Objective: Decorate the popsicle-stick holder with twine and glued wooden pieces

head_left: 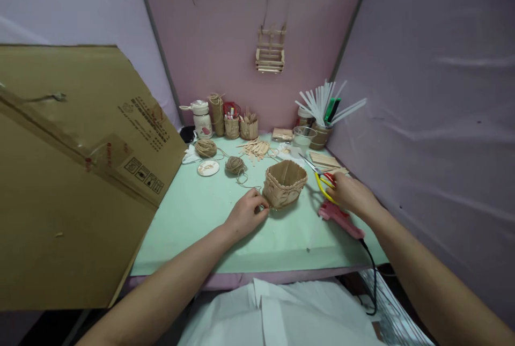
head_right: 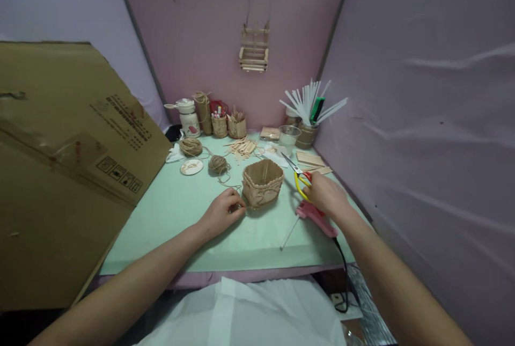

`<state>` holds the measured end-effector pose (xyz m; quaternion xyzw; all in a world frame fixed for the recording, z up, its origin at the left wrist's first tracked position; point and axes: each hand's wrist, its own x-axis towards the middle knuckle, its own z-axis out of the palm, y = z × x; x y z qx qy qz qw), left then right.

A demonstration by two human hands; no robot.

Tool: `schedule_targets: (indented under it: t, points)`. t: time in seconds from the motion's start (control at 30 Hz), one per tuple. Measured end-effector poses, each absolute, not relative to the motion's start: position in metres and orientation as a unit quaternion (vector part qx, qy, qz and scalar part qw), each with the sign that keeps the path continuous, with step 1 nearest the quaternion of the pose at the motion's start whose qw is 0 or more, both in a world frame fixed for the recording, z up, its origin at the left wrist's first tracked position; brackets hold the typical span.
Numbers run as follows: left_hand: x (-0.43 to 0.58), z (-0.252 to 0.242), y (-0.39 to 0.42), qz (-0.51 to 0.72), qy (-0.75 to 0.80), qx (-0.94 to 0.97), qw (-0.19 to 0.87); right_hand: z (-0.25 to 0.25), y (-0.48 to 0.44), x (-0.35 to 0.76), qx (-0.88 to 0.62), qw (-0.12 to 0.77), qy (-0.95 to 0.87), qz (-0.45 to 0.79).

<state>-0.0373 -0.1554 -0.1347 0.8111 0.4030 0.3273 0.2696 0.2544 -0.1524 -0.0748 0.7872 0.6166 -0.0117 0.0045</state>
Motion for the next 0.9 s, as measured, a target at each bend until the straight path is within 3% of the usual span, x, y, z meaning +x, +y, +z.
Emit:
schedule_targets:
  t: [0.23, 0.53, 0.73, 0.9]
  points:
    - [-0.037, -0.135, -0.155, 0.341, 0.402, 0.803, 0.279, -0.077, -0.255, 0.261, 0.69, -0.278, 0.545, -0.386]
    - [-0.035, -0.137, -0.154, 0.351, 0.402, 0.801, 0.27, -0.095, -0.324, 0.196, 0.584, -0.256, 0.432, -0.639]
    - [-0.034, -0.137, -0.154, 0.357, 0.393, 0.804, 0.268, -0.1, -0.307, 0.175, 0.602, -0.224, 0.394, -0.658]
    - [-0.034, -0.137, -0.155, 0.358, 0.385, 0.806, 0.272, -0.093, -0.299, 0.164, 0.585, -0.247, 0.406, -0.657]
